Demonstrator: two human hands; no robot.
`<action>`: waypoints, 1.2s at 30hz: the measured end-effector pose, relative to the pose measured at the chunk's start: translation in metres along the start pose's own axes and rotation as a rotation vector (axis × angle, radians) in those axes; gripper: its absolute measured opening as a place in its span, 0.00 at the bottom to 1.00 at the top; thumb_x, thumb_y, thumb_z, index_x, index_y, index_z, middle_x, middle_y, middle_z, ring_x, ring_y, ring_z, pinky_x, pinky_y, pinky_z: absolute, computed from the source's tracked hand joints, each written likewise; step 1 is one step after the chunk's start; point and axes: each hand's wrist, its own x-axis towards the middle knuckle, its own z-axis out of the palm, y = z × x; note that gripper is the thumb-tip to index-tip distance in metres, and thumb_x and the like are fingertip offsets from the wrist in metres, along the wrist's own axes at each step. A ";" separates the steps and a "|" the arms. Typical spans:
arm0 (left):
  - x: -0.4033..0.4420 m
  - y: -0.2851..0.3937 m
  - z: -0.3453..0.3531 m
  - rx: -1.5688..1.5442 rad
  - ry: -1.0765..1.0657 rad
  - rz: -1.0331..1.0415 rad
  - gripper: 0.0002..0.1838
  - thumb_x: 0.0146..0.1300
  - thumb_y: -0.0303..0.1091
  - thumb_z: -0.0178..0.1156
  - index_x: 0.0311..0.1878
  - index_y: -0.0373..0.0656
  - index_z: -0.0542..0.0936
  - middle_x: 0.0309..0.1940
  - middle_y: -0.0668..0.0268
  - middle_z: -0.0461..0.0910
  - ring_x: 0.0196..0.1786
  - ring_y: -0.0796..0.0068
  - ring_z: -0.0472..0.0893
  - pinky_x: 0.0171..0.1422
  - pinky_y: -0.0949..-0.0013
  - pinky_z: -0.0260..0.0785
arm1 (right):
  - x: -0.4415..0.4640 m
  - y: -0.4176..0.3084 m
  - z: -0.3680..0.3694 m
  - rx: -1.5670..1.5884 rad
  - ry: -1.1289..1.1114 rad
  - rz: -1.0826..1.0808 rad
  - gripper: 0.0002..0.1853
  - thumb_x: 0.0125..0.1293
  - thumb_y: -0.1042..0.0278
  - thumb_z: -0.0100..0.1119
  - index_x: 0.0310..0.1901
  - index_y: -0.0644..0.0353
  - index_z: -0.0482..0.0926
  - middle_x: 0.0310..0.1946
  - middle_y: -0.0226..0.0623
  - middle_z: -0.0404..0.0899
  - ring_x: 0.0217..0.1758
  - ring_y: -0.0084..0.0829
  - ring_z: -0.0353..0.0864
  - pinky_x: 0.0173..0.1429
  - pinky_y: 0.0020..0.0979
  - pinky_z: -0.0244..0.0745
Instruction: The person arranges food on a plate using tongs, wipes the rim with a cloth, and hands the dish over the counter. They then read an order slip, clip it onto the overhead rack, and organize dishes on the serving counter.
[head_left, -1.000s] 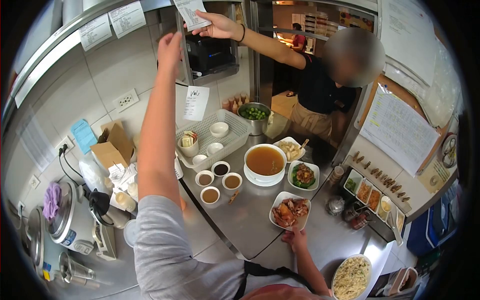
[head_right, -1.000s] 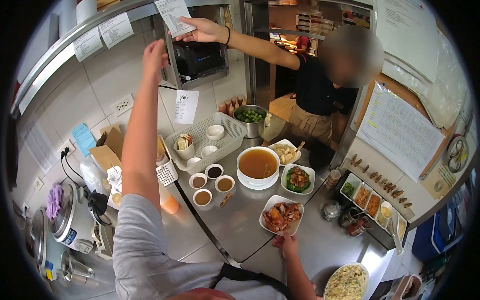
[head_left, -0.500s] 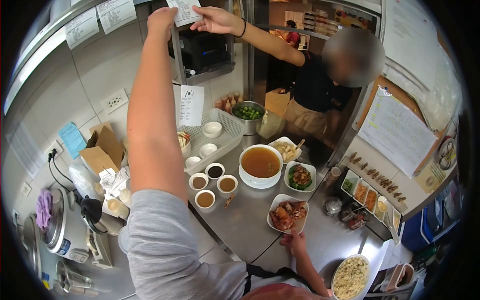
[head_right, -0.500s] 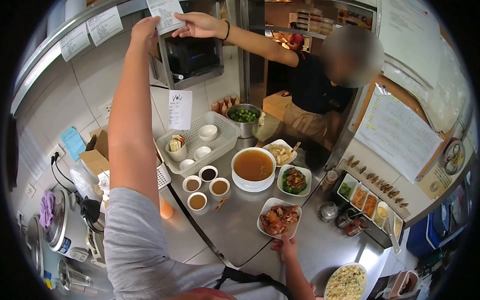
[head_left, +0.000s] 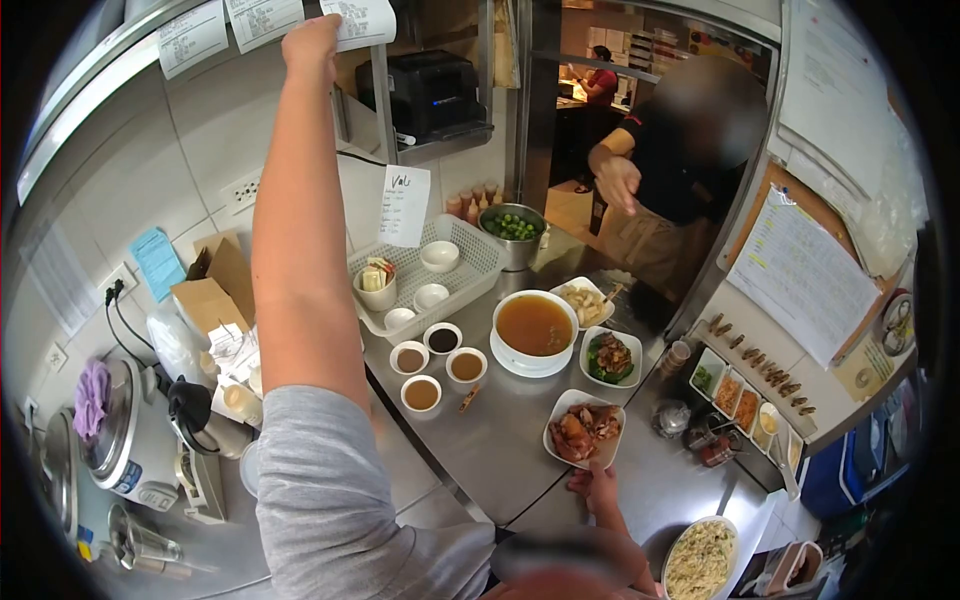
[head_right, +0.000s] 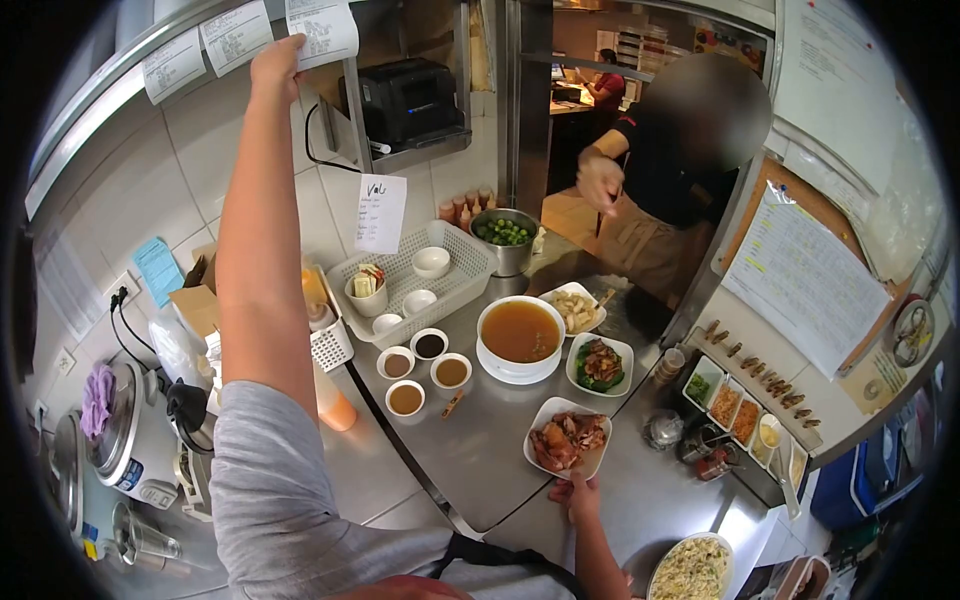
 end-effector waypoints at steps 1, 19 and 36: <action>-0.004 0.007 0.002 0.010 0.003 -0.009 0.17 0.47 0.30 0.58 0.41 0.34 0.72 0.24 0.64 0.74 0.28 0.72 0.73 0.35 0.73 0.65 | 0.000 0.000 0.000 0.004 -0.001 0.005 0.12 0.59 0.66 0.43 0.44 0.56 0.60 0.24 0.40 0.71 0.18 0.31 0.73 0.22 0.33 0.75; 0.026 -0.003 0.023 0.779 0.137 0.686 0.24 0.45 0.22 0.44 0.50 0.42 0.71 0.37 0.46 0.74 0.42 0.50 0.73 0.48 0.63 0.64 | -0.004 -0.002 0.002 0.021 0.012 0.008 0.12 0.59 0.66 0.44 0.44 0.57 0.60 0.24 0.40 0.71 0.18 0.31 0.73 0.22 0.33 0.75; -0.005 -0.008 -0.010 0.917 0.029 0.611 0.26 0.51 0.37 0.48 0.57 0.53 0.64 0.34 0.61 0.77 0.39 0.67 0.75 0.46 0.68 0.64 | 0.001 0.001 0.000 0.020 0.015 0.003 0.12 0.59 0.66 0.44 0.43 0.58 0.60 0.24 0.41 0.71 0.17 0.32 0.73 0.20 0.34 0.74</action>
